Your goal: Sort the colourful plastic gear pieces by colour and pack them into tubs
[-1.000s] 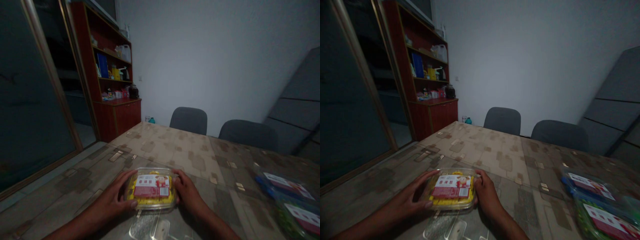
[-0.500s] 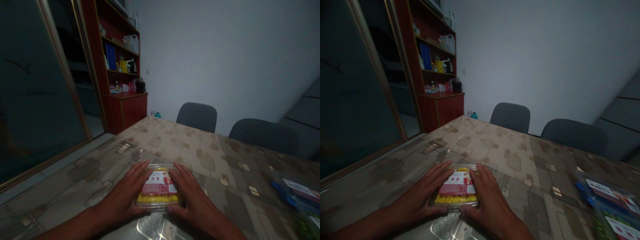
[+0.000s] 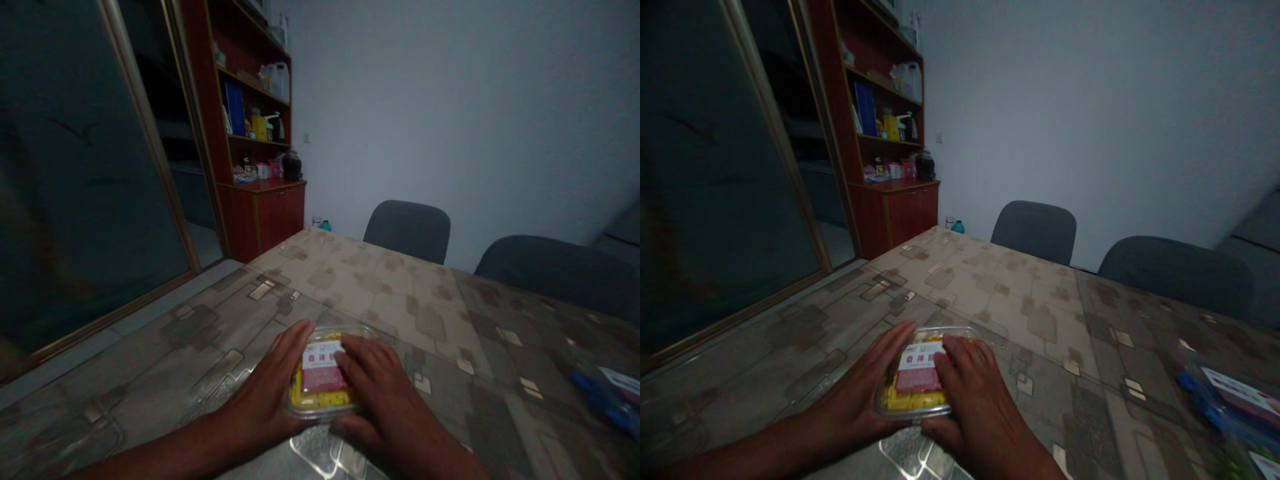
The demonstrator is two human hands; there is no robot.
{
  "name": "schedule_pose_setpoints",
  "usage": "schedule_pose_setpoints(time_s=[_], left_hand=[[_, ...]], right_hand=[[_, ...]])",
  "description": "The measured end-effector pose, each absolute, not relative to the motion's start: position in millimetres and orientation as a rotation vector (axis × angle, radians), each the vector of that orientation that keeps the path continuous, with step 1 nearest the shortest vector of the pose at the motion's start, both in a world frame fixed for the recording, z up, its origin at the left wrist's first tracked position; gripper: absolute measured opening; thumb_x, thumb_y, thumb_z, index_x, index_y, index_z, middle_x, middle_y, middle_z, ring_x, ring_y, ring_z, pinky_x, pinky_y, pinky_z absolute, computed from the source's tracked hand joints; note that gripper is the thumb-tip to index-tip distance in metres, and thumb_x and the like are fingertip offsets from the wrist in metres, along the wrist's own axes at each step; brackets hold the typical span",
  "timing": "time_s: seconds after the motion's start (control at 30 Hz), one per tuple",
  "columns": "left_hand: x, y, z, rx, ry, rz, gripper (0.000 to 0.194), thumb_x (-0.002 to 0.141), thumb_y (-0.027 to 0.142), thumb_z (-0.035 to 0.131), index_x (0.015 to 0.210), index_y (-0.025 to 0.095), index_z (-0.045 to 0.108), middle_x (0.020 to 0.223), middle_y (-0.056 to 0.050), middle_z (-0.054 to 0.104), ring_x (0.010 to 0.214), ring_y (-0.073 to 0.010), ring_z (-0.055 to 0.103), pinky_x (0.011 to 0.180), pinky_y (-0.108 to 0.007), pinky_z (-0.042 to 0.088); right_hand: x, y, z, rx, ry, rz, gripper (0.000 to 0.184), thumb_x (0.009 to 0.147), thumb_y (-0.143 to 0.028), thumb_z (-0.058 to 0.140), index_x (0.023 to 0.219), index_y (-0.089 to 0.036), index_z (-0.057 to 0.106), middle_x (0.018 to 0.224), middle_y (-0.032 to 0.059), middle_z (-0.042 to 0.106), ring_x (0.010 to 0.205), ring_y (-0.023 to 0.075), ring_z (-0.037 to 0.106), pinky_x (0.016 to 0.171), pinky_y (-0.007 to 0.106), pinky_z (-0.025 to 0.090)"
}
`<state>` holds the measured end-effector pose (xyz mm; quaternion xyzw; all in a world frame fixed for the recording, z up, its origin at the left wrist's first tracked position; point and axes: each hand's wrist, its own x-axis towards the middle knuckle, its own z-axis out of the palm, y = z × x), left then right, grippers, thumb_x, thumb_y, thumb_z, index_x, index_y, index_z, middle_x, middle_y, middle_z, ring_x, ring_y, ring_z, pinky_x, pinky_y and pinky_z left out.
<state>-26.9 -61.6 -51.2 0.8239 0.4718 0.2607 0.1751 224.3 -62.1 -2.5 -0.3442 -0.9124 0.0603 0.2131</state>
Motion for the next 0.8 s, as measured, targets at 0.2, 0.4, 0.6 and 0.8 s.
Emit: schedule_pose_setpoints(time_s=[0.2, 0.4, 0.6, 0.8], left_hand=[[-16.1, -65.9, -44.6, 2.281, 1.372, 0.790, 0.114, 0.073, 0.052, 0.080, 0.159, 0.024, 0.010, 0.159, -0.019, 0.028, 0.145, -0.0408, 0.027, 0.117, -0.057, 0.030], [-17.6, -65.5, -42.6, 2.216, 1.318, 0.806, 0.116, 0.070, 0.051, 0.082, 0.159, 0.026, 0.012, 0.160, -0.018, 0.026, 0.147, -0.0422, 0.023, 0.118, -0.060, 0.026], [-24.5, -68.4, -31.9, 1.988, 1.328, 0.727, 0.141, 0.049, 0.042, 0.095, 0.160, 0.022, 0.011, 0.165, -0.019, 0.016, 0.148, -0.0429, 0.019, 0.120, -0.059, 0.017], [-19.1, -76.5, -25.4, 1.852, 1.243, 0.629, 0.131, 0.055, 0.035, 0.091, 0.160, 0.024, 0.014, 0.163, -0.017, 0.025, 0.146, -0.0402, 0.027, 0.120, -0.056, 0.021]], right_hand=[[209.4, -62.2, -15.6, -0.780, -2.525, -0.012, 0.036, 0.093, -0.042, 0.064, 0.117, -0.016, 0.062, 0.117, 0.0103, 0.070, 0.108, 0.0259, 0.060, 0.098, 0.042, 0.050], [212.7, -63.3, -24.5, -0.701, -2.457, -0.171, 0.038, 0.096, -0.044, 0.059, 0.120, -0.015, 0.061, 0.114, 0.0111, 0.072, 0.106, 0.0260, 0.063, 0.094, 0.042, 0.051], [219.3, -73.0, -27.1, -0.655, -2.356, -0.359, 0.023, 0.101, -0.030, 0.049, 0.109, -0.016, 0.065, 0.092, 0.0087, 0.075, 0.081, 0.0223, 0.065, 0.076, 0.038, 0.053], [218.4, -85.1, -34.0, -0.627, -2.369, -0.482, 0.027, 0.102, -0.027, 0.044, 0.096, -0.015, 0.067, 0.066, 0.0034, 0.066, 0.059, 0.0186, 0.056, 0.064, 0.033, 0.050]])
